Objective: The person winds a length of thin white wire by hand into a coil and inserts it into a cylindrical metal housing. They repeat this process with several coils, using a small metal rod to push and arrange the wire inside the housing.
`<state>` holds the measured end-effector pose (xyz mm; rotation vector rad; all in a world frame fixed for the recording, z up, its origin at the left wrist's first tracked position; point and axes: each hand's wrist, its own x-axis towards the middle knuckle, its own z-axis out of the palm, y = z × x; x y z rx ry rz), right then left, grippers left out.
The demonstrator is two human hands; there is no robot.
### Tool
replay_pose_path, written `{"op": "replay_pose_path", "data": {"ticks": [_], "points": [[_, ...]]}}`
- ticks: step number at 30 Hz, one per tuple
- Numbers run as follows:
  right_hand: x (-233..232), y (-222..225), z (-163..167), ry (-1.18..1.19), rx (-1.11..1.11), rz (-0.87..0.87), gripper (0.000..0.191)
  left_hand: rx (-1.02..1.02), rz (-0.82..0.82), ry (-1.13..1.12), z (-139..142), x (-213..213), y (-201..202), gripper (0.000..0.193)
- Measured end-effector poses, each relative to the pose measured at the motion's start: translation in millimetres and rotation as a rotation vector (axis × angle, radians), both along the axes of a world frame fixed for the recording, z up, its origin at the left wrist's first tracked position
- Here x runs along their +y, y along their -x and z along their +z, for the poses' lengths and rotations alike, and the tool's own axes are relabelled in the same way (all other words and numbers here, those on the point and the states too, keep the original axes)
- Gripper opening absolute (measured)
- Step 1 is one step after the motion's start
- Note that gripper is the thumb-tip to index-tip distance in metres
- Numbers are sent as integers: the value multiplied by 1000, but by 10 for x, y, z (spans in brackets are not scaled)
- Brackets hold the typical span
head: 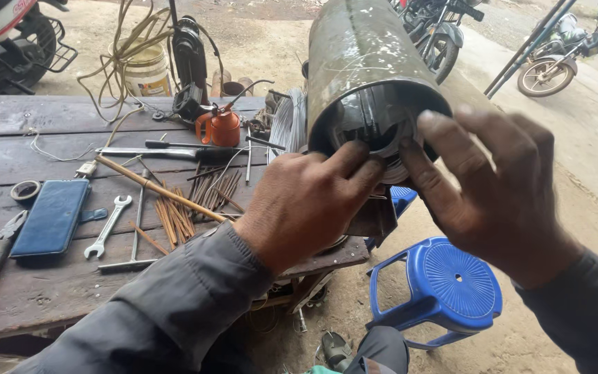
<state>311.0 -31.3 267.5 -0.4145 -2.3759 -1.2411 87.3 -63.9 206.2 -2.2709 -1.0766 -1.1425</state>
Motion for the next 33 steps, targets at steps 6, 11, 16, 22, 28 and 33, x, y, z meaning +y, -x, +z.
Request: {"op": "replay_pose_path", "data": {"ticks": [6, 11, 16, 22, 28, 33], "points": [[83, 80, 19, -202, -147, -150, 20, -26, 46, -98, -132, 155, 4, 14], [244, 221, 59, -305, -188, -334, 7, 71, 258, -53, -151, 390, -186, 5], [158, 81, -4, -169, -48, -178, 14, 74, 182, -61, -119, 292, -77, 13], [-98, -200, -580, 375, 614, 21, 48, -287, 166, -131, -146, -257, 339, 30], [-56, 18, -1297, 649, 848, 49, 74, -548, 60, 388, -325, -317, 422, 33], [185, -129, -1488, 534, 803, 60, 60, -376, 4, 492, -409, -430, 531, 42]]}}
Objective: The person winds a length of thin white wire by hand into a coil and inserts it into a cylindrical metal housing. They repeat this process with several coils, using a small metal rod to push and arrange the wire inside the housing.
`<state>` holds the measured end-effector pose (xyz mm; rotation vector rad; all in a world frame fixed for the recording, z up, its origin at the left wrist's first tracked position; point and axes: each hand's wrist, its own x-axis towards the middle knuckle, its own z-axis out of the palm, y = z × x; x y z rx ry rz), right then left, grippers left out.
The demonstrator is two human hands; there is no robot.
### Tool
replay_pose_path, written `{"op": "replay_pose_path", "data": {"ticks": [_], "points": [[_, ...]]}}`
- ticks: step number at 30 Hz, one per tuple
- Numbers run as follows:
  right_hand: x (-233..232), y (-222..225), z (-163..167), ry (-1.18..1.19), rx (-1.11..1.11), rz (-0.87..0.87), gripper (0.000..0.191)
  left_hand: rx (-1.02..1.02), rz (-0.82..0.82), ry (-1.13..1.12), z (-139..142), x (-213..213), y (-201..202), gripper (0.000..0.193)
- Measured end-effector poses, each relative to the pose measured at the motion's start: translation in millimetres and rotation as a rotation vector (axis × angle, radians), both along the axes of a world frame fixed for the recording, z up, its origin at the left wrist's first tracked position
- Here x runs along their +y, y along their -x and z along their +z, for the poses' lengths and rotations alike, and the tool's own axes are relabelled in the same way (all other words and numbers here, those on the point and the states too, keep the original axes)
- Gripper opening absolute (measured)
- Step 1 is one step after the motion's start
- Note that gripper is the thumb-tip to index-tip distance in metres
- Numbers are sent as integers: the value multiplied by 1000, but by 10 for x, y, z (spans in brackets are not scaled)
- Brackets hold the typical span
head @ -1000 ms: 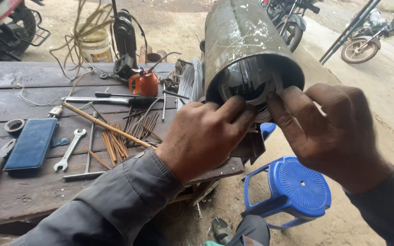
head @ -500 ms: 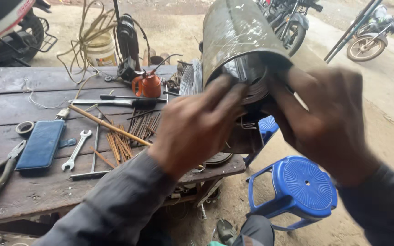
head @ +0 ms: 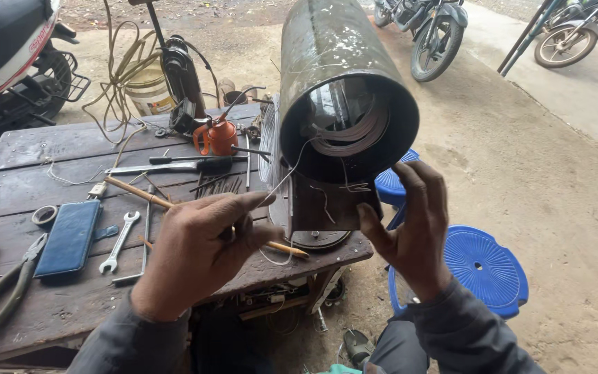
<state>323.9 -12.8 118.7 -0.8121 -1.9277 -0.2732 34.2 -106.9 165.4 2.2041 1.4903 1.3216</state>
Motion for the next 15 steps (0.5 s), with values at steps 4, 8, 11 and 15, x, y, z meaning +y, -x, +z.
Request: {"op": "replay_pose_path", "data": {"ticks": [4, 8, 11, 15], "points": [[360, -387, -185, -36, 31, -19, 58, -73, -84, 1, 5, -58, 234, 46], [946, -1009, -172, 181, 83, -211, 54, -104, 113, -72, -81, -89, 423, 31], [1120, -1436, -93, 456, 661, -127, 34, -34, 271, -207, -134, -32, 476, 35], [669, -1675, -104, 282, 777, 57, 22, 124, 371, -342, -196, 75, 292, 47]]}}
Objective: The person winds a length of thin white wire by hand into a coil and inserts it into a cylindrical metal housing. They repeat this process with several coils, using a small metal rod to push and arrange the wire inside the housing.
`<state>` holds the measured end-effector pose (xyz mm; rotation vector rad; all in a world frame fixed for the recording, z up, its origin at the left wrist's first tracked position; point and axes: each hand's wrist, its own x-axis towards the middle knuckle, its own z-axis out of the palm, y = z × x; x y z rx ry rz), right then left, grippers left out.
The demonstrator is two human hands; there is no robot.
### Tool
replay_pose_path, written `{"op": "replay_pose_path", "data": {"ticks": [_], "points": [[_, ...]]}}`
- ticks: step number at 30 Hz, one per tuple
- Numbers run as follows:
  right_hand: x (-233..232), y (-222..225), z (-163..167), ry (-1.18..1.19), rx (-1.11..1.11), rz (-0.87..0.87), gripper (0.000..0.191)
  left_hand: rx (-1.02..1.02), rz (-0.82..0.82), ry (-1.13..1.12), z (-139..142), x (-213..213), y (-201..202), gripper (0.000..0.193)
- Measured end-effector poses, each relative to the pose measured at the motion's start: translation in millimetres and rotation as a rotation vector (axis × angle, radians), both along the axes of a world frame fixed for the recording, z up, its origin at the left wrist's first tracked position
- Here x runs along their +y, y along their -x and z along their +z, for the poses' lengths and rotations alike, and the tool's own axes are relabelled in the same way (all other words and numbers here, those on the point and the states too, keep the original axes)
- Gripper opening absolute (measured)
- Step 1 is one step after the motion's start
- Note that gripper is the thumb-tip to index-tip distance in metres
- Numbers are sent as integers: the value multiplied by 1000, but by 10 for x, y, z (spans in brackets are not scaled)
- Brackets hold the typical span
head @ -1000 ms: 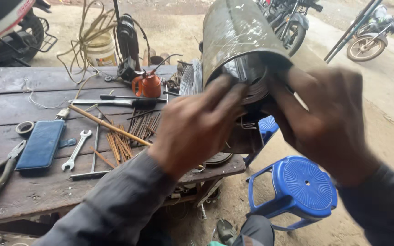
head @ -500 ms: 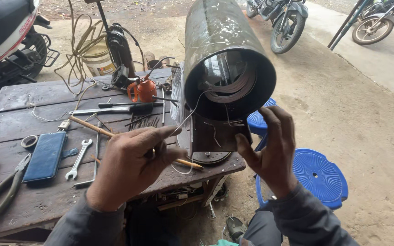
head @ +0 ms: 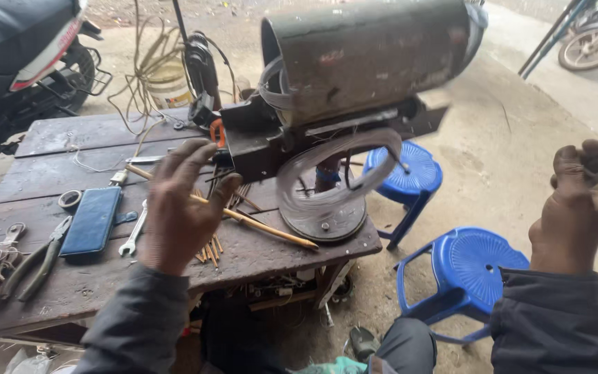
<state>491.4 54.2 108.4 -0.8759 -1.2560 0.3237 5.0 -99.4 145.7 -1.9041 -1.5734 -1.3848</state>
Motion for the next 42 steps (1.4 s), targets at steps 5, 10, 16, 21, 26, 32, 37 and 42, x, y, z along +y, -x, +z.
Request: {"op": "replay_pose_path", "data": {"ticks": [5, 10, 16, 21, 26, 32, 37, 42], "points": [[-659, 384, 221, -68, -173, -32, 16, 58, -76, 47, -233, -13, -664, 32], [-966, 1153, 614, -203, -656, 34, 16, 235, -482, 148, 24, -40, -950, 40], [-592, 1713, 1048, -489, -1085, 88, 53, 535, -366, -85, 772, 527, -753, 47], [-228, 1845, 1288, -246, -1448, 69, 36, 857, -174, 255, 948, 865, -743, 48], [-152, 1853, 1336, -297, -1579, -44, 28, 992, 3, 450, 1240, 943, -910, 33], [-291, 1748, 1282, -472, -1506, 5, 12, 912, -183, 327, 1203, 831, -682, 34], [-220, 1667, 1284, -569, -1199, 260, 24, 760, -369, 168, 1168, 884, -705, 29], [-111, 1637, 1126, -503, -1345, 126, 26, 992, -119, 240, 1171, 828, -755, 36]]}}
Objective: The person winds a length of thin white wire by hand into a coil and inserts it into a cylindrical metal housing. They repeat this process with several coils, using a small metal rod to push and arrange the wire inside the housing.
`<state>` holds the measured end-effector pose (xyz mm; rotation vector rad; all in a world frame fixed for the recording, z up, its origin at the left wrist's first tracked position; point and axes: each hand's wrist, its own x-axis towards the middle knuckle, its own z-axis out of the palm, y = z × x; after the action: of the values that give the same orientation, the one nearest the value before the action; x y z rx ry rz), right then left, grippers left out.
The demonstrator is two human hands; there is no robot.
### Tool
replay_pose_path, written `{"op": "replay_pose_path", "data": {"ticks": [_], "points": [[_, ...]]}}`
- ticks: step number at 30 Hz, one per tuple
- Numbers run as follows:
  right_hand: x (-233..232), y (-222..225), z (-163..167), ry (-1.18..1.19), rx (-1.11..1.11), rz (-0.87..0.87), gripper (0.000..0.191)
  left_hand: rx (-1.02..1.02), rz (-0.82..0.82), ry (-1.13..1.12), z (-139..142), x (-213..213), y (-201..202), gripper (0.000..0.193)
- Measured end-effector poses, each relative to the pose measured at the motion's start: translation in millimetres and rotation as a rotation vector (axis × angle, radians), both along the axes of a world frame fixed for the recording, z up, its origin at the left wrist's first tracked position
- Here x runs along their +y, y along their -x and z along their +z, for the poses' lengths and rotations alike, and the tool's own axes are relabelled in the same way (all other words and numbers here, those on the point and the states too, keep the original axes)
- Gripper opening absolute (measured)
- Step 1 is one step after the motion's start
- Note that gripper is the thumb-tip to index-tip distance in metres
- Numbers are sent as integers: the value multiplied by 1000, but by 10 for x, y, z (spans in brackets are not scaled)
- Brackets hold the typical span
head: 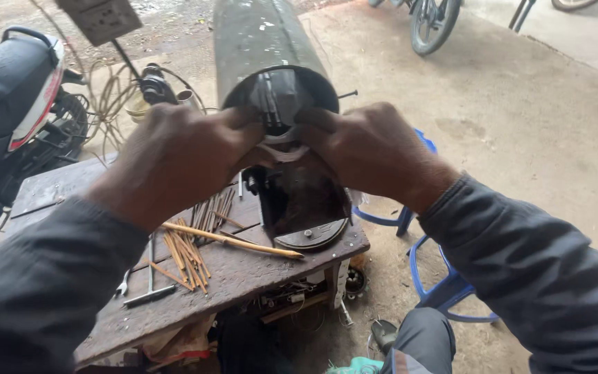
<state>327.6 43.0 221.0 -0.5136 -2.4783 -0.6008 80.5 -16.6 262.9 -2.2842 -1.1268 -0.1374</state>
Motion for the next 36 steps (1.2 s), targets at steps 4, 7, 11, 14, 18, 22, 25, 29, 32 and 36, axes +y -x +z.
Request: {"op": "replay_pose_path", "data": {"ticks": [4, 7, 11, 14, 18, 22, 25, 29, 32, 36], "points": [[57, -18, -83, -161, 19, -67, 22, 156, 34, -131, -56, 31, 61, 39], [67, 24, -130, -79, 116, -25, 36, 223, 32, -227, -50, 74, 54, 33], [110, 92, -182, -84, 162, -17, 18, 60, -22, -283, -22, 101, -54, 13], [189, 155, -186, -97, 81, -122, 16, 66, 42, -289, -53, 162, -83, 13], [230, 152, -98, 41, 118, -84, 19, -105, 30, -108, -167, 327, -2, 16], [130, 167, -28, 161, 157, -78, 21, 73, 276, 110, -235, 292, 105, 41], [75, 182, -4, 168, 198, 36, 28, -247, -96, 54, -260, 219, 102, 27], [51, 245, -82, 89, 222, 6, 26, -221, -111, -106, -309, 199, 112, 24], [66, 309, -175, 6, 173, -96, 21, -251, -117, -151, -368, 224, 167, 17], [69, 388, -237, -20, 136, -271, 13, -221, -50, -269, -462, 261, 160, 13]]}}
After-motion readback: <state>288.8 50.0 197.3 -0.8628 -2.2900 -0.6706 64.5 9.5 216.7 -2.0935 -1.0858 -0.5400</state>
